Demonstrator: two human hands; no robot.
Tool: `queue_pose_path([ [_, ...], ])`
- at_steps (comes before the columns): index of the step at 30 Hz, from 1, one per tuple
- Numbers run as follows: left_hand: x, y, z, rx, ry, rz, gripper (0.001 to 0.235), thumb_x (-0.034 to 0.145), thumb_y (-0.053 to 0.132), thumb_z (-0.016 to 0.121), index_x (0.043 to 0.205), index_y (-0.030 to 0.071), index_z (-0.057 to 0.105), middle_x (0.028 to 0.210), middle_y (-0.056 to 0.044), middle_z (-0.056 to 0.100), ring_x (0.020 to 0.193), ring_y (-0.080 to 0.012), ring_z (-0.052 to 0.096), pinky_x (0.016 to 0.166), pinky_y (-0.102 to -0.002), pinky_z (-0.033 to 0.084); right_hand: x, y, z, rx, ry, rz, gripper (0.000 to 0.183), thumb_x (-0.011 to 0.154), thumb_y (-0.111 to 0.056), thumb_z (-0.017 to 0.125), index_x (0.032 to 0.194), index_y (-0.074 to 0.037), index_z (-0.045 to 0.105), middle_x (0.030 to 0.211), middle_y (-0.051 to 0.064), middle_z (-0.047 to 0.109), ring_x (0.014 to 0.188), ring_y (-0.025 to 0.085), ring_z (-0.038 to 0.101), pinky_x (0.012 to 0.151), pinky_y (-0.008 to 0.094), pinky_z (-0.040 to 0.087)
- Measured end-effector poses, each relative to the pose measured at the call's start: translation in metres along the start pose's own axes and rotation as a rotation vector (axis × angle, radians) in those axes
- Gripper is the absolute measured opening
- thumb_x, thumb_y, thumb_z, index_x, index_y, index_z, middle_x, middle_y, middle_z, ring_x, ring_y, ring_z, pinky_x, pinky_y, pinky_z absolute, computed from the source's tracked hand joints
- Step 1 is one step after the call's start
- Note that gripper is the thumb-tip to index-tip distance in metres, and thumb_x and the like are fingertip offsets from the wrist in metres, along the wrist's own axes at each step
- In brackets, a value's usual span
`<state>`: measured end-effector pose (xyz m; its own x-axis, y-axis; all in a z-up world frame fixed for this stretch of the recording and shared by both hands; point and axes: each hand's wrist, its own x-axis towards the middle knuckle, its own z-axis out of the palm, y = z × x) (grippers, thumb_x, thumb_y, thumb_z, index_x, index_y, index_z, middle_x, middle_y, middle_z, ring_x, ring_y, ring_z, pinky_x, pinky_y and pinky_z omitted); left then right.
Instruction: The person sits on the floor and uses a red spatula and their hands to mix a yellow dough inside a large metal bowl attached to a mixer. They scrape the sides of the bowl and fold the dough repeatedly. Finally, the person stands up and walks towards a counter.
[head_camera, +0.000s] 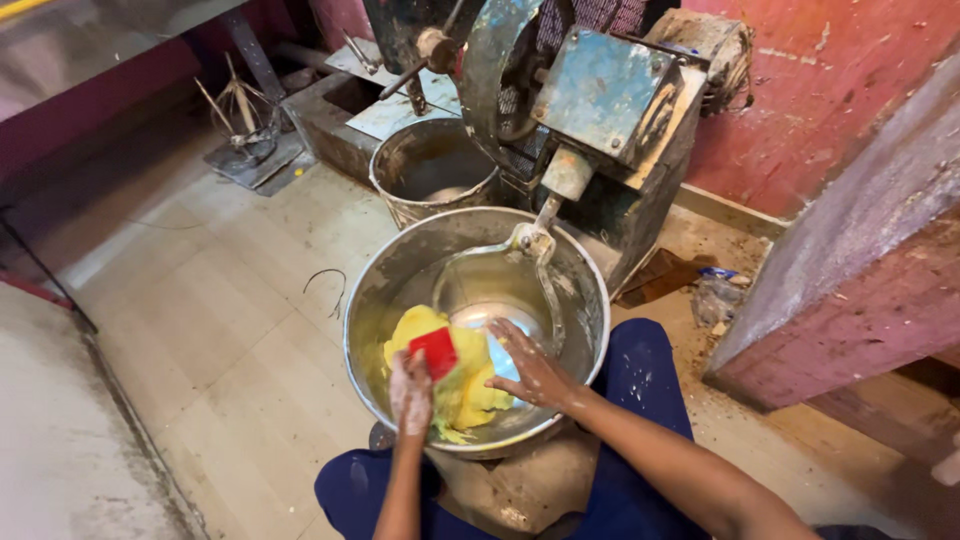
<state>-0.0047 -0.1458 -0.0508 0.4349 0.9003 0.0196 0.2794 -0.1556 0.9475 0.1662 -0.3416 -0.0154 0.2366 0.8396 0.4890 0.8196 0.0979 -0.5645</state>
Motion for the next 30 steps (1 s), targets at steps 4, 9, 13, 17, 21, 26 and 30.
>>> queue_pose_path([
  [4, 0.008, -0.026, 0.041, -0.222, -0.235, -0.154, 0.049, 0.103, 0.043, 0.058, 0.127, 0.001, 0.060, 0.083, -0.020, 0.057, 0.073, -0.0309, 0.050, 0.068, -0.052, 0.042, 0.009, -0.020, -0.021, 0.012, 0.006, -0.107, 0.090, 0.080, -0.026, 0.080, 0.156, -0.010, 0.033, 0.160, 0.029, 0.029, 0.143, 0.047, 0.036, 0.112, 0.053, 0.038],
  [9, 0.033, -0.072, 0.065, -0.036, -0.402, 0.237, 0.061, 0.107, 0.055, 0.046, 0.115, -0.002, 0.068, 0.097, -0.012, 0.071, 0.088, -0.0213, 0.064, 0.083, -0.037, 0.053, 0.007, -0.015, -0.016, -0.227, -0.017, -0.194, 0.062, 0.081, 0.001, 0.066, 0.140, -0.019, 0.063, 0.151, 0.019, 0.053, 0.143, 0.040, 0.049, 0.113, 0.051, 0.042],
  [13, 0.050, -0.065, 0.053, -0.033, -0.419, -0.035, 0.063, 0.102, 0.056, 0.043, 0.123, 0.002, 0.067, 0.099, -0.018, 0.073, 0.089, -0.0298, 0.067, 0.083, -0.041, 0.054, 0.000, -0.008, -0.018, -0.002, 0.098, -0.030, 0.055, 0.079, 0.004, 0.057, 0.132, -0.009, 0.065, 0.135, 0.024, 0.064, 0.127, 0.042, 0.059, 0.106, 0.047, 0.047],
  [17, 0.054, -0.067, 0.009, 0.373, -0.396, 0.149, 0.064, 0.094, 0.054, 0.059, 0.131, 0.003, 0.062, 0.111, -0.025, 0.073, 0.106, -0.0380, 0.070, 0.094, -0.044, 0.054, 0.003, 0.007, -0.011, 0.086, 0.197, 0.327, 0.025, 0.096, -0.008, 0.059, 0.120, -0.006, 0.067, 0.107, 0.021, 0.073, 0.095, 0.038, 0.071, 0.083, 0.046, 0.054],
  [21, 0.051, -0.088, 0.007, 0.776, -0.610, 0.244, 0.062, 0.091, 0.054, 0.065, 0.131, 0.007, 0.061, 0.129, -0.022, 0.064, 0.120, -0.0402, 0.061, 0.099, -0.046, 0.050, 0.001, 0.006, -0.024, 0.052, 0.114, 0.684, 0.021, 0.102, -0.023, 0.065, 0.115, -0.007, 0.070, 0.081, 0.025, 0.069, 0.070, 0.040, 0.068, 0.068, 0.050, 0.052],
  [26, 0.037, -0.105, 0.041, 1.030, -0.930, 0.154, 0.057, 0.094, 0.053, 0.063, 0.130, 0.010, 0.061, 0.138, -0.016, 0.057, 0.128, -0.0361, 0.054, 0.103, -0.048, 0.046, -0.007, 0.026, -0.079, -0.119, -0.041, 0.286, 0.027, 0.092, -0.016, 0.065, 0.118, -0.011, 0.072, 0.096, 0.021, 0.073, 0.082, 0.042, 0.070, 0.068, 0.051, 0.054],
  [30, 0.020, -0.109, 0.090, 1.015, -1.022, 0.198, 0.064, 0.093, 0.051, 0.063, 0.140, 0.011, 0.048, 0.147, -0.016, 0.042, 0.135, -0.0390, 0.041, 0.105, -0.056, 0.038, -0.013, 0.054, -0.095, -0.184, -0.132, 0.335, 0.032, 0.091, -0.015, 0.065, 0.123, -0.015, 0.071, 0.094, 0.020, 0.073, 0.085, 0.041, 0.070, 0.071, 0.050, 0.056],
])
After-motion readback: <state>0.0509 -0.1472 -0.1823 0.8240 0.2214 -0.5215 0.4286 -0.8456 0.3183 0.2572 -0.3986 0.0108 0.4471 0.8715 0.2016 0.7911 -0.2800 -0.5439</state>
